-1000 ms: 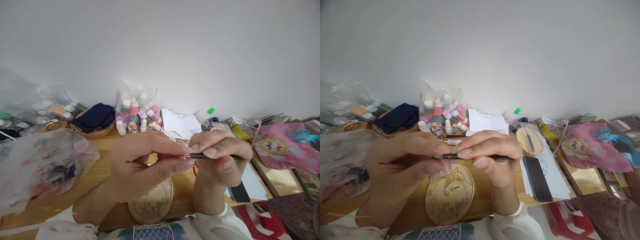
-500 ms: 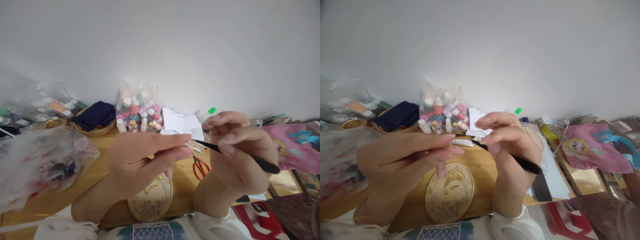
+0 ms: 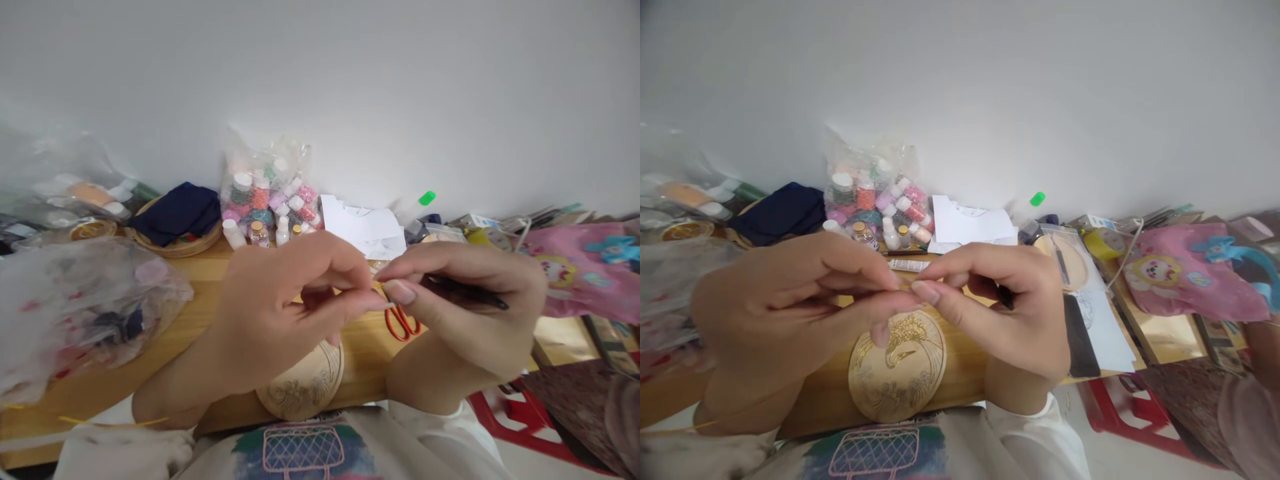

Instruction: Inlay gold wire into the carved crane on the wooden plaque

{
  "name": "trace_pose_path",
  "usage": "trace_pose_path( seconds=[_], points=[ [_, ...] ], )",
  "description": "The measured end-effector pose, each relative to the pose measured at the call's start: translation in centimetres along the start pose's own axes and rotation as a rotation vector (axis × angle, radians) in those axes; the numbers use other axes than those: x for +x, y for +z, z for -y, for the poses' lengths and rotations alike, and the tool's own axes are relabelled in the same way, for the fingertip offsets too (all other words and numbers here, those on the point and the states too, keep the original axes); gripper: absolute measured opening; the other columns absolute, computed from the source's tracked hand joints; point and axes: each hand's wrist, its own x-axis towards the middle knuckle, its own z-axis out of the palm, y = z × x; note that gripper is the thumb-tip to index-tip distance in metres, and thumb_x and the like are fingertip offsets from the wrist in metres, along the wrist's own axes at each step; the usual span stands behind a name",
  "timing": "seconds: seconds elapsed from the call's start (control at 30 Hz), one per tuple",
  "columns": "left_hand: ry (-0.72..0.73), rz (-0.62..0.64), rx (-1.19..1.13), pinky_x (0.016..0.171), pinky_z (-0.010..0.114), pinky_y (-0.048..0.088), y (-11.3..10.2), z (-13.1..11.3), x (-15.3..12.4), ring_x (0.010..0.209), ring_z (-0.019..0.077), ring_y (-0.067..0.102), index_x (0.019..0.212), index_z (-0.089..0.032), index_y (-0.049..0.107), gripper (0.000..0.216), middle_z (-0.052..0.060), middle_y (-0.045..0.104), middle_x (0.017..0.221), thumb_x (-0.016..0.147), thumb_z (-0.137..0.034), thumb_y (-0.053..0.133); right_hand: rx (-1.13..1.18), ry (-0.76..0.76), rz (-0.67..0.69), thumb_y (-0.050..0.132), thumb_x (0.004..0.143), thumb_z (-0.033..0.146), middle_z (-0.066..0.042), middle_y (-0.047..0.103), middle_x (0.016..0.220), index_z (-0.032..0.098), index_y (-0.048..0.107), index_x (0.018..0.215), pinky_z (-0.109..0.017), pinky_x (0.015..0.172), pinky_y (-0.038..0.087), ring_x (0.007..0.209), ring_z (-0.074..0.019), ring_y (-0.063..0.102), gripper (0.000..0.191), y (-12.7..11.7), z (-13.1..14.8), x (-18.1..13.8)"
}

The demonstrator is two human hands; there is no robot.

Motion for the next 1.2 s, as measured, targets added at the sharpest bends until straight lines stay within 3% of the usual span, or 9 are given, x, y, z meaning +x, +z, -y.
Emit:
trace_pose_path(
  seconds=[0.2,0.4,0.53,0.77,0.87,1.03,1.2],
  points=[
    [0.064,0.035,0.156,0.047,0.015,0.046,-0.4,-0.5,0.5,0.051,0.0056,0.065,0.081,-0.019,0.062,0.012,-0.009,0.071,0.068,0.09,-0.026,0.067,0.023,0.045,0.056,0.073,0.084,0.02,0.002,0.068,0.06,0.025,0.077,0.087,-0.023,0.038,0.038,0.048,-0.0094,0.055,0.008,-0.1,0.6,0.0],
    [0.038,-0.066,0.243,0.053,0.015,0.045,0.1,-0.8,0.0,0.054,0.0035,0.063,0.082,-0.02,0.064,0.011,-0.011,0.071,0.071,0.085,-0.022,0.074,0.098,0.144,0.077,0.07,0.085,0.02,0.003,0.067,0.057,0.025,0.075,0.082,-0.023,0.033,0.034,0.042,-0.0085,0.05,0.008,0.2,1.0,0.2],
    [0.125,-0.073,0.303,0.051,0.014,0.043,0.2,-0.5,0.0,0.054,0.0031,0.063,0.083,-0.019,0.065,0.01,-0.011,0.071,0.069,0.086,-0.024,0.074,0.176,0.185,0.061,0.07,0.084,0.019,0.003,0.064,0.053,0.024,0.075,0.078,-0.022,0.032,0.034,0.039,-0.0078,0.049,0.009,0.4,1.1,0.7],
    [0.238,-0.025,0.444,0.039,0.014,0.026,-0.7,-0.7,0.8,0.041,-0.0011,0.044,0.074,-0.017,0.07,0.016,-0.011,0.062,0.053,0.089,-0.024,0.07,0.295,0.214,0.073,0.073,0.084,0.026,0.004,0.058,0.049,0.021,0.074,0.076,-0.02,0.032,0.036,0.038,-0.0066,0.05,0.01,0.7,0.9,1.1],
    [0.255,-0.031,0.462,0.042,0.015,0.027,-0.8,-0.5,0.7,0.041,-0.0008,0.038,0.077,-0.016,0.069,0.012,-0.011,0.063,0.057,0.089,-0.02,0.069,0.261,0.234,0.059,0.073,0.084,0.027,0.004,0.056,0.048,0.021,0.073,0.075,-0.021,0.033,0.035,0.039,-0.0065,0.049,0.011,0.9,0.8,1.1],
    [0.269,-0.008,0.51,0.058,0.016,0.039,-0.8,0.1,0.2,0.054,0.0031,0.052,0.086,-0.016,0.067,0.007,-0.008,0.067,0.068,0.09,-0.012,0.065,0.183,0.241,0.052,0.074,0.083,0.03,0.005,0.055,0.048,0.022,0.071,0.074,-0.021,0.035,0.034,0.041,-0.0071,0.047,0.012,1.0,0.4,1.2],
    [0.239,0.011,0.598,0.055,0.023,0.038,-0.6,0.5,0.1,0.058,0.0082,0.058,0.088,-0.019,0.065,0.011,-0.005,0.067,0.069,0.095,-0.016,0.058,0.149,0.251,0.098,0.071,0.085,0.03,0.005,0.053,0.05,0.021,0.07,0.074,-0.022,0.036,0.032,0.042,-0.0066,0.046,0.015,1.0,0.1,1.3]
  ],
)
